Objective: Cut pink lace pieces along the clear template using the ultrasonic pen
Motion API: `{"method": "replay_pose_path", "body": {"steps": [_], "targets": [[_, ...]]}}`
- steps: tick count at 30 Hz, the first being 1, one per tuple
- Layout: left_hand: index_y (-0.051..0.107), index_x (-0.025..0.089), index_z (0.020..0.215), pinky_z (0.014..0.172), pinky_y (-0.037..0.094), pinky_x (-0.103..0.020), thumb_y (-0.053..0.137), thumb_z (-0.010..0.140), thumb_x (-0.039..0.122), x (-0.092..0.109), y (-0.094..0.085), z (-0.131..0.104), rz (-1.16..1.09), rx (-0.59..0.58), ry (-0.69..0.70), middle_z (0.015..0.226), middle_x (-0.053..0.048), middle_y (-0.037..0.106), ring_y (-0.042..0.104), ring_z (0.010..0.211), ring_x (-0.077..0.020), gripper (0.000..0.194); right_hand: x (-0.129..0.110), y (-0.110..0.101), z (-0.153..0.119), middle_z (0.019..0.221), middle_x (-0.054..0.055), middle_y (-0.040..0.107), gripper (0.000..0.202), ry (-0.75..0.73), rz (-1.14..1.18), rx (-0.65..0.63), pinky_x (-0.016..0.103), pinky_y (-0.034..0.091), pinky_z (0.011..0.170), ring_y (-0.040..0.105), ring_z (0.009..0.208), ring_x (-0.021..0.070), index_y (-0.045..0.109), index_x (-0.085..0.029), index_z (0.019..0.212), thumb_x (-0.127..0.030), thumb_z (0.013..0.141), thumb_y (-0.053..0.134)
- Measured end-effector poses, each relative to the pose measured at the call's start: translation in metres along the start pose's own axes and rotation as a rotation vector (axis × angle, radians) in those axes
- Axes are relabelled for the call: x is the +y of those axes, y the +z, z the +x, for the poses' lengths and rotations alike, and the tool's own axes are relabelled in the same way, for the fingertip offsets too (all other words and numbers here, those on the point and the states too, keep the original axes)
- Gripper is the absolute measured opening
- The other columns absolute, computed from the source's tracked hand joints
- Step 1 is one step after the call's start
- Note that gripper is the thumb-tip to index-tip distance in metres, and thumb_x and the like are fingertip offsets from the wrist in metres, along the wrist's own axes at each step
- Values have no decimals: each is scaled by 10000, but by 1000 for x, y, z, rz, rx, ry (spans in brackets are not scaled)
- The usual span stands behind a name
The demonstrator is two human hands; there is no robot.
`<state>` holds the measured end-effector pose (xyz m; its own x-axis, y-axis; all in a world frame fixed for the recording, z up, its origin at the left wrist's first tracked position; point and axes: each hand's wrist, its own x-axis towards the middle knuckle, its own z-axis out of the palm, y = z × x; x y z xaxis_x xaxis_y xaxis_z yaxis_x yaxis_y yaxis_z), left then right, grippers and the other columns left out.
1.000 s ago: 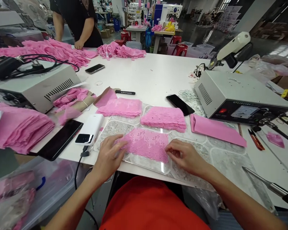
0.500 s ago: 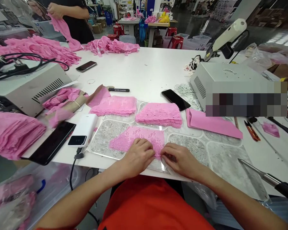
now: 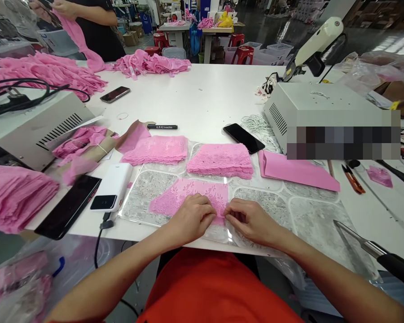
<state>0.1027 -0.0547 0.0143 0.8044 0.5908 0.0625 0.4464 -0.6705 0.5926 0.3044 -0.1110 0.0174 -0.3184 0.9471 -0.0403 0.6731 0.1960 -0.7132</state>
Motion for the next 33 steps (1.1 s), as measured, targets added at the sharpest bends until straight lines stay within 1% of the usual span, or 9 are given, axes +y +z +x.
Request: {"method": "replay_pose_path", "body": {"steps": [5, 10, 13, 17, 20, 22, 26, 30, 33], "targets": [[671, 162, 764, 739, 437, -300, 521, 895, 161, 2, -5, 5, -27, -25, -62, 781, -42, 647, 574, 783, -171, 199, 1, 0, 3, 691, 5, 592, 138, 27, 26, 25, 228, 380, 555, 495, 583, 91, 635, -175, 768, -155, 836, 517], [641, 168, 730, 702, 429, -286, 508, 878, 162, 3, -6, 8, -31, -23, -115, 741, -26, 618, 552, 747, -161, 199, -5, 6, -2, 679, 3, 571, 122, -65, 65, 172, 219, 377, 535, 481, 571, 86, 631, -175, 777, -156, 832, 524], [601, 164, 678, 674, 418, -283, 498, 880, 172, 4, -6, 8, -31, -18, -138, 700, -19, 584, 528, 713, -156, 227, -7, 12, -4, 644, -5, 552, 137, -87, 31, 149, 225, 375, 535, 474, 560, 90, 630, -182, 751, -158, 831, 523], [585, 166, 678, 671, 418, -277, 491, 885, 168, 4, -7, 9, -45, -24, -137, 713, -16, 587, 531, 722, -153, 228, -6, 19, -1, 713, 7, 593, 58, 2, -48, 181, 239, 399, 560, 497, 580, 98, 625, -182, 803, -176, 804, 567], [592, 169, 696, 682, 421, -275, 493, 889, 162, 4, -8, 9, -56, -30, -128, 723, -12, 592, 536, 729, -150, 217, -5, 20, 3, 758, 11, 606, 73, 54, -40, 201, 243, 410, 575, 506, 597, 101, 623, -182, 845, -174, 775, 603], [592, 168, 694, 685, 420, -274, 498, 892, 158, 3, -8, 8, -59, -31, -128, 725, -11, 590, 536, 730, -148, 219, -6, 19, 6, 722, 5, 597, 49, 56, -16, 170, 239, 397, 566, 501, 597, 103, 627, -186, 799, -162, 787, 586], [615, 170, 721, 687, 420, -269, 550, 875, 167, 2, -7, 8, -64, -25, -136, 736, -6, 594, 540, 746, -150, 167, -6, 17, 8, 638, -10, 564, 106, 52, -11, 146, 234, 363, 546, 471, 577, 103, 607, -186, 706, -137, 789, 563], [629, 172, 710, 689, 419, -269, 606, 830, 151, 2, -3, 9, -63, -10, -158, 738, -6, 603, 546, 764, -158, 124, -7, 18, 7, 625, -13, 553, 105, 44, -10, 154, 230, 354, 528, 460, 556, 98, 601, -184, 698, -145, 788, 564], [619, 170, 676, 672, 414, -267, 592, 822, 140, 3, -1, 10, -55, 7, -182, 712, -4, 591, 539, 739, -154, 152, -8, 19, 4, 664, -7, 565, 62, 35, 32, 217, 225, 369, 514, 461, 546, 92, 608, -188, 760, -155, 792, 566]]}}
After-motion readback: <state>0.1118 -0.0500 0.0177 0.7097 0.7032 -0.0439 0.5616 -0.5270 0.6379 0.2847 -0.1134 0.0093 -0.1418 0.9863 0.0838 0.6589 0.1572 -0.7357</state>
